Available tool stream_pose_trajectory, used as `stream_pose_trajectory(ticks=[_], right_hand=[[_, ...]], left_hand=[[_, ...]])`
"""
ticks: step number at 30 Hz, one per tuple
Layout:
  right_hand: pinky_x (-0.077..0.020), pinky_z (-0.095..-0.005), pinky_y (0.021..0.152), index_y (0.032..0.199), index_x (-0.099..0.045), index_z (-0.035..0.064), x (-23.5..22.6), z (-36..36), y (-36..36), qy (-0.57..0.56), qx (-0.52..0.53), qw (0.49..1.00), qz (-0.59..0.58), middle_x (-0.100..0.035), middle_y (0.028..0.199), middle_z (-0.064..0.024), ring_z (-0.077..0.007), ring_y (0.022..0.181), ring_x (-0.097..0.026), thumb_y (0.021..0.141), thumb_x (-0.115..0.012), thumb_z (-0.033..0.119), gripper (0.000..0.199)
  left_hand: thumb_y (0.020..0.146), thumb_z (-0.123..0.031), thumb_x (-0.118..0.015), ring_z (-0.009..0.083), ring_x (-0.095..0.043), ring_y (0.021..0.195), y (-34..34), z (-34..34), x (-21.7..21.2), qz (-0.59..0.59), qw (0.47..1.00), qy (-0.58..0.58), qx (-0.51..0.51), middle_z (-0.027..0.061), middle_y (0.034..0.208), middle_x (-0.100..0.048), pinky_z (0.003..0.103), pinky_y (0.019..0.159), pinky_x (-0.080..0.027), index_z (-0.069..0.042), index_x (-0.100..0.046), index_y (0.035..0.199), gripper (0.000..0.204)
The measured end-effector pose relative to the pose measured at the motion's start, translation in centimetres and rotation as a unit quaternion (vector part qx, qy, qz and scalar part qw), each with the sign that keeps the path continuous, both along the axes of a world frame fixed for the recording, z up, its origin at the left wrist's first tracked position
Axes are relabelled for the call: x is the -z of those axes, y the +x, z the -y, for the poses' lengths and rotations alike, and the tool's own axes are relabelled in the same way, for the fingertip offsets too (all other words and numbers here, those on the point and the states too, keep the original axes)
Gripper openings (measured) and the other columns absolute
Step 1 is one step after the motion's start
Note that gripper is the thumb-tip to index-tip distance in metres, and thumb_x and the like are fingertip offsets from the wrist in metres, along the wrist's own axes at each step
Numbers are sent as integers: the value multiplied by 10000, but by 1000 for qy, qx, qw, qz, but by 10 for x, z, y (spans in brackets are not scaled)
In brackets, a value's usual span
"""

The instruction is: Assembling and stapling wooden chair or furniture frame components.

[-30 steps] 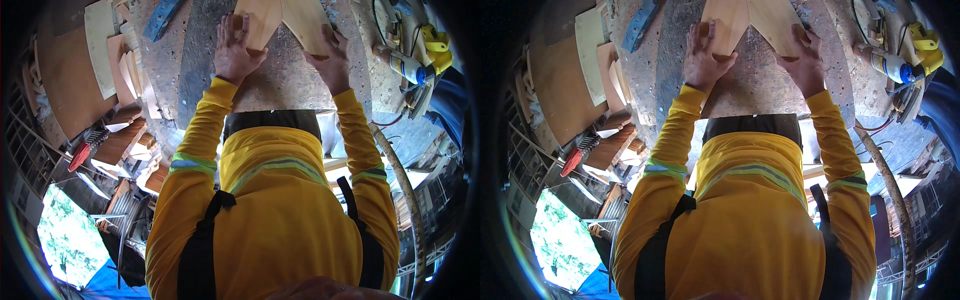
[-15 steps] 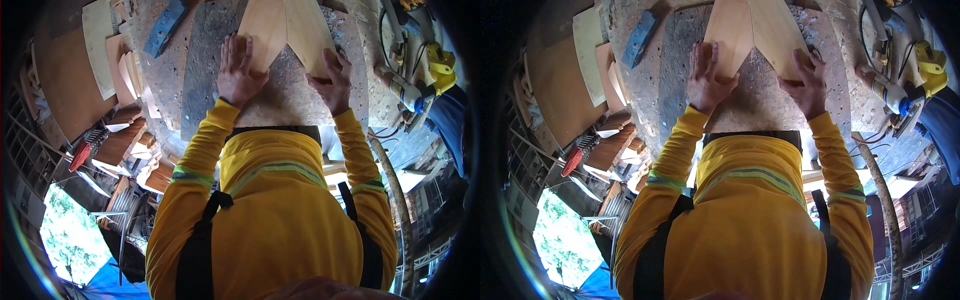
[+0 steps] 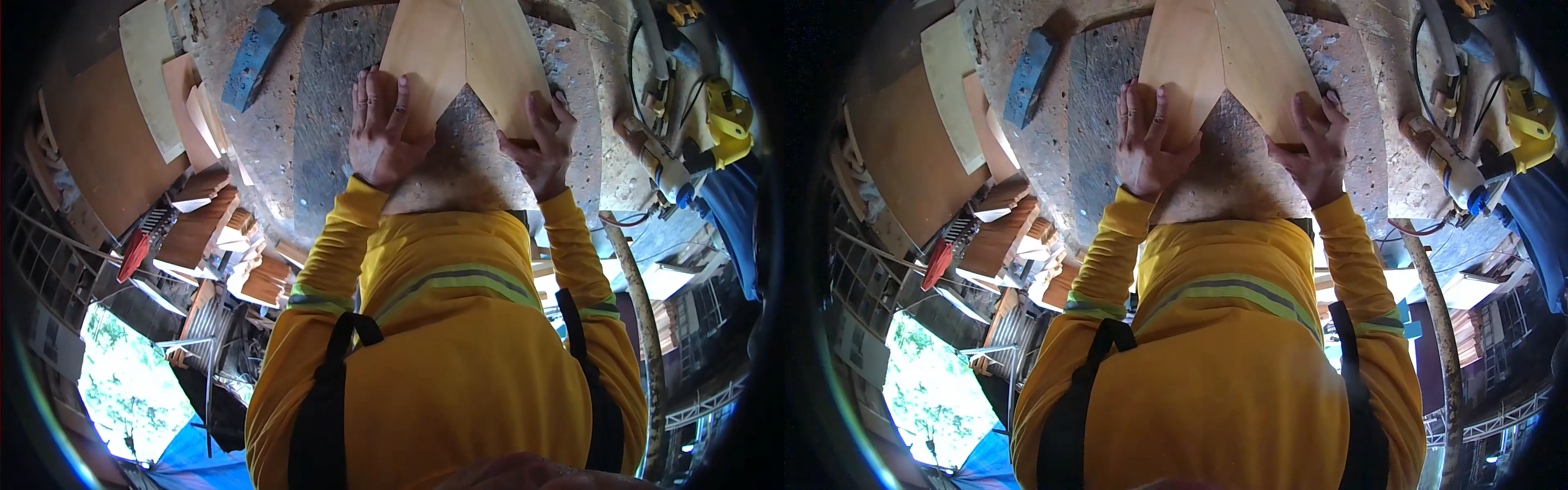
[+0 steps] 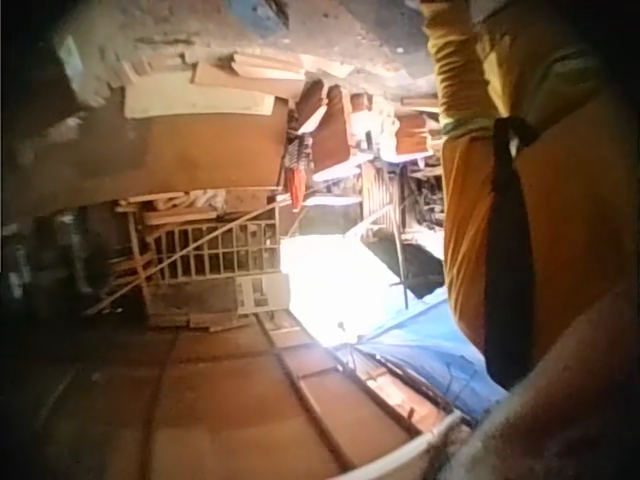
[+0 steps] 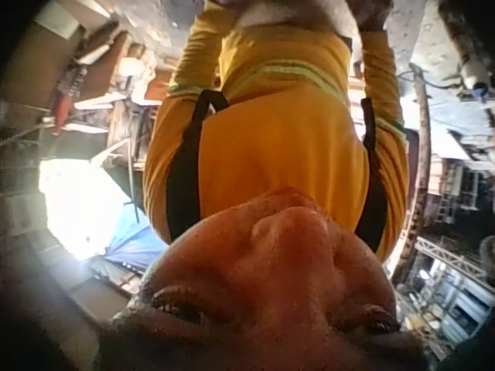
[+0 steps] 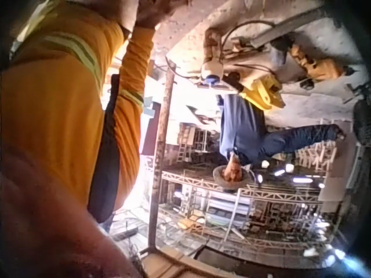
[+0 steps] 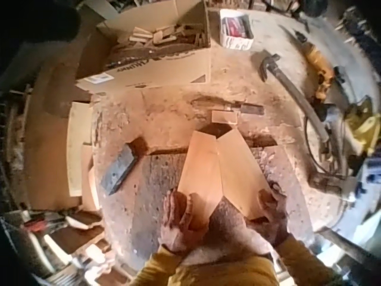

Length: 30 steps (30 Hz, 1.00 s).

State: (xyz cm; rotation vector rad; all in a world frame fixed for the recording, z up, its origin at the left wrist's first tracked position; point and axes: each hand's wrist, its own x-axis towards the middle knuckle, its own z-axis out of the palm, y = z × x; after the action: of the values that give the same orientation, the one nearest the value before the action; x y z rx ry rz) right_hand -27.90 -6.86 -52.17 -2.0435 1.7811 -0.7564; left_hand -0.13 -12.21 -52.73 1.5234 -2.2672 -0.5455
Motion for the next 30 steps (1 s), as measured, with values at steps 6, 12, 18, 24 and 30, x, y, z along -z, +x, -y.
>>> stream_pose_trajectory(ticks=[6, 12, 18, 24, 30], right_hand=[[-451, -551, 1041, 1198, -711, 146, -23, 6, 18, 16, 82, 996, -13, -673, 1260, -149, -434, 1232, -499, 774, -853, 212, 452], [-537, -426, 737, 1189, -727, 109, -41, 56, 46, 167, 138, 973, 75, -713, 905, -140, -250, 838, -687, 842, -817, 375, 446], [-502, -409, 608, 923, -756, 55, -33, 107, 47, 312, 57, 948, 22, -653, 670, -127, -247, 606, -645, 846, -790, 477, 430], [-540, -428, 640, 830, -770, 56, -18, 136, 45, 239, 54, 969, 41, -707, 707, -156, -279, 617, -692, 820, -792, 511, 456], [-544, -403, 614, 879, -779, 38, -7, 194, 38, 347, 91, 930, 85, -685, 667, -176, -268, 552, -677, 843, -776, 492, 455]], left_hand=[[655, -329, -817, 529, -424, 1370, 0, 1, -5, -10, 1000, -20, -11, 348, 1479, -423, 565, 1151, -373, -82, -531, 1445, 876], [660, -335, -805, 505, -425, 1379, -1, -1, -8, -12, 1000, -17, -17, 319, 1482, -439, 541, 1176, -347, -85, -542, 1438, 858], [662, -327, -799, 486, -414, 1397, 0, -2, -12, -27, 999, -34, -22, 312, 1490, -432, 528, 1190, -332, -81, -539, 1438, 854], [669, -312, -793, 476, -396, 1414, 5, -5, -14, -31, 999, -26, -17, 307, 1507, -411, 521, 1206, -309, -76, -520, 1449, 860], [650, -288, -811, 472, -411, 1401, 9, -4, -19, -61, 997, -37, -25, 298, 1499, -421, 514, 1200, -323, -93, -506, 1466, 892]])
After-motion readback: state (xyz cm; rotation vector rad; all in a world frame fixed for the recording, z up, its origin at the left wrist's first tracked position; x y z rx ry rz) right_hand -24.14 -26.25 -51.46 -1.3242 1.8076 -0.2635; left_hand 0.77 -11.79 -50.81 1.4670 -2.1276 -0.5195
